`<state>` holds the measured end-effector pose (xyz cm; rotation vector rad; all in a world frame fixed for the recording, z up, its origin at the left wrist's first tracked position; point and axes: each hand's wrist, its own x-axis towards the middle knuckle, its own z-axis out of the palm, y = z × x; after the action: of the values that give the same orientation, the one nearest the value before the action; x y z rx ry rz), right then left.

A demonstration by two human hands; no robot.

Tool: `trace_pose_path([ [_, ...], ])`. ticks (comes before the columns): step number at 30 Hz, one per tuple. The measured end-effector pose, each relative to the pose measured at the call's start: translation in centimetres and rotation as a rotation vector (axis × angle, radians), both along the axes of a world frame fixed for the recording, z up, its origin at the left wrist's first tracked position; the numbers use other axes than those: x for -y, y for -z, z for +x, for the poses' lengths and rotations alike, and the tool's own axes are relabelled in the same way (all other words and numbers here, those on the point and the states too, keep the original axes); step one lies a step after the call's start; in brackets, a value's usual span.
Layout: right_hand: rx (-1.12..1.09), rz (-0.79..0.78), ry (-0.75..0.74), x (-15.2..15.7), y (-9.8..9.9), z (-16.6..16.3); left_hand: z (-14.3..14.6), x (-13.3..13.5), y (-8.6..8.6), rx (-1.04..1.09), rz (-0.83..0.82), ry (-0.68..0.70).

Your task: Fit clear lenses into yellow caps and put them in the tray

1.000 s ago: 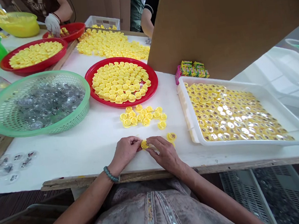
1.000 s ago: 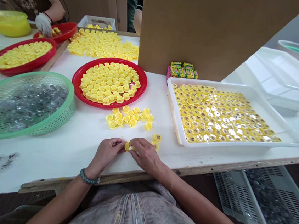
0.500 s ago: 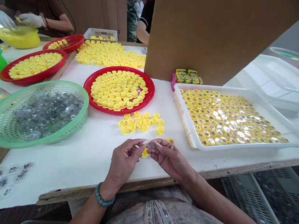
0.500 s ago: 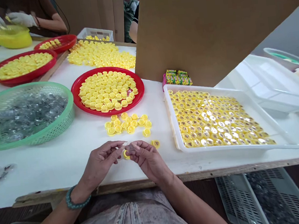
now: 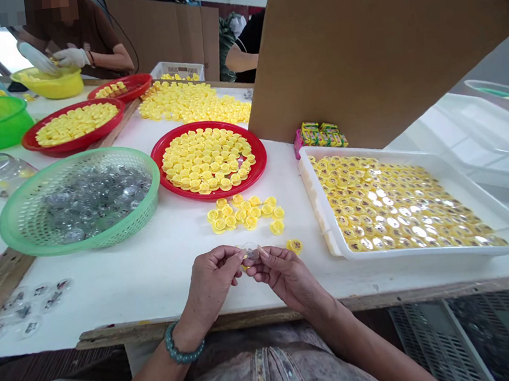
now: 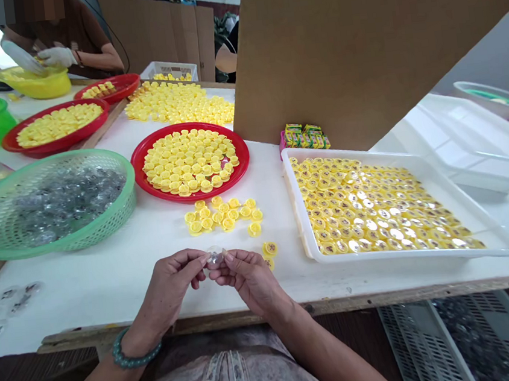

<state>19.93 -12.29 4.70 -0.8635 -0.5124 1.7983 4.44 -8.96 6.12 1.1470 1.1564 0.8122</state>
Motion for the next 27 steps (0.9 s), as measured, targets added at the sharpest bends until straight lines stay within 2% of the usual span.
trace_pose_path([
  [7,0.129,0.027,-0.006,-0.5,-0.1,-0.7,-0.9,-0.1,0.1,0.015,-0.055,-0.075],
  [11,0.357,0.072,-0.052,-1.0,-0.3,-1.5,-2.7,0.2,0.2,-0.034,-0.051,-0.093],
  [14,0.564,0.14,-0.091,-1.6,-0.3,-1.4,-6.0,0.3,0.6,-0.238,0.006,-0.128],
  [17,0.783,0.227,-0.088,-2.2,-0.1,-1.0,-11.4,0.1,0.8,-0.553,0.066,-0.204],
  [19,0.994,0.355,-0.068,-2.4,0.0,-0.9,-15.5,-0.3,0.9,-0.78,0.066,-0.264],
  [21,1.191,0.588,-0.09,-2.5,0.1,-1.4,-19.2,-1.0,1.1,-0.982,0.045,-0.31],
  [24,1.379,0.967,-0.294,-2.5,0.5,-3.2,-22.7,-2.2,1.2,-1.181,-0.031,-0.271],
  [27,1.527,1.169,-0.488,-2.2,1.1,-5.2,-23.9,-2.7,1.1,-1.338,-0.064,-0.232],
])
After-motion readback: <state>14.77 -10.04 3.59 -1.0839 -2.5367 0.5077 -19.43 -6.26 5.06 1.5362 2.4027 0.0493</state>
